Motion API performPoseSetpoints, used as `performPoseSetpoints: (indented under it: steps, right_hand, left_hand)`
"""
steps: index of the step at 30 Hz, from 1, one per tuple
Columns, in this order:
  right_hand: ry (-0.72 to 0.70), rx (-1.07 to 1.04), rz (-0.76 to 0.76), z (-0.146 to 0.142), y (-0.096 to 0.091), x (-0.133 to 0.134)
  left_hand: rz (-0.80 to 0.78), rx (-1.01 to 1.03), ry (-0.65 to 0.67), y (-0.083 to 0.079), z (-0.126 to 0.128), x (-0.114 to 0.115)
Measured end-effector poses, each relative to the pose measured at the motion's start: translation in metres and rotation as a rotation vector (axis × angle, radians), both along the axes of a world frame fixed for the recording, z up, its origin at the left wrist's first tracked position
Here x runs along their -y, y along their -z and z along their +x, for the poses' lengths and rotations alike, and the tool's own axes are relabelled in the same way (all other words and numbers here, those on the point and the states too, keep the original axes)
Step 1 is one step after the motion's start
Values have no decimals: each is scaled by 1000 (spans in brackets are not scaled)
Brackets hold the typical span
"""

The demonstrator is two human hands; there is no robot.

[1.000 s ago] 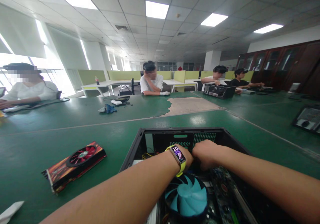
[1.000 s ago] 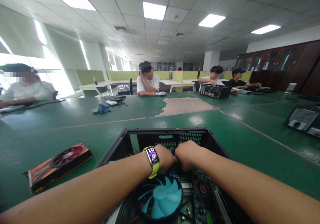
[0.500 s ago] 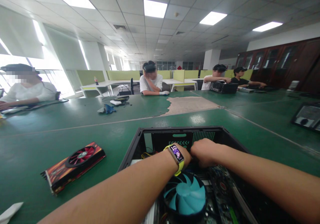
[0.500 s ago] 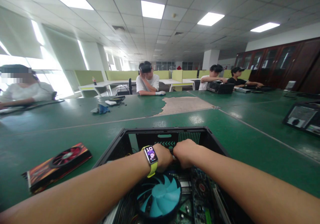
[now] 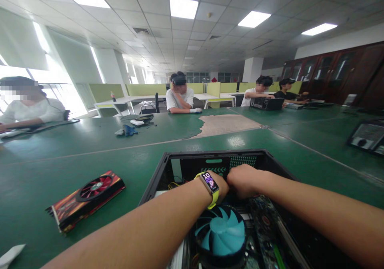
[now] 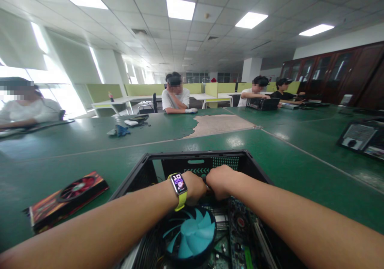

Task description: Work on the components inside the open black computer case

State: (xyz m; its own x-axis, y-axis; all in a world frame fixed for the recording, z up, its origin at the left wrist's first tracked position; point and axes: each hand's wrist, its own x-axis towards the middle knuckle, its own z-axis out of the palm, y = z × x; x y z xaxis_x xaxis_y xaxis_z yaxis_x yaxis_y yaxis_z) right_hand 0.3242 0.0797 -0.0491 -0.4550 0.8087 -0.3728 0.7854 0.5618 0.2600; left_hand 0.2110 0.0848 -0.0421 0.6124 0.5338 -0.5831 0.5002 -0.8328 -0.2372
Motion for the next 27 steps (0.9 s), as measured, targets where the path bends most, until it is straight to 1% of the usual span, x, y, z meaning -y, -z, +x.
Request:
performPoseSetpoints:
  steps: [4,7,15,18,21,27]
  right_hand:
    - [-7,-13,-2,0,0,-1]
    - [-3,-10,-21,-1,-1,0]
    - [-3,10,-15,-2,-5,3]
    - [-6,13,-13,-2,-4,2]
    - [-19,5,1,-1,-1,1]
    - [-34,-7,15,0,0,0]
  left_hand:
    - [18,-25,-42,-3,1,3]
    - [8,-36,-46,-4,1,3]
    - [-2,-51,-10,-4,0,-1]
    - [18,-23,6,-3,-1,-1]
    - [2,-10,19,-4,-1,-1]
    - [21,-12,7,-6,0,3]
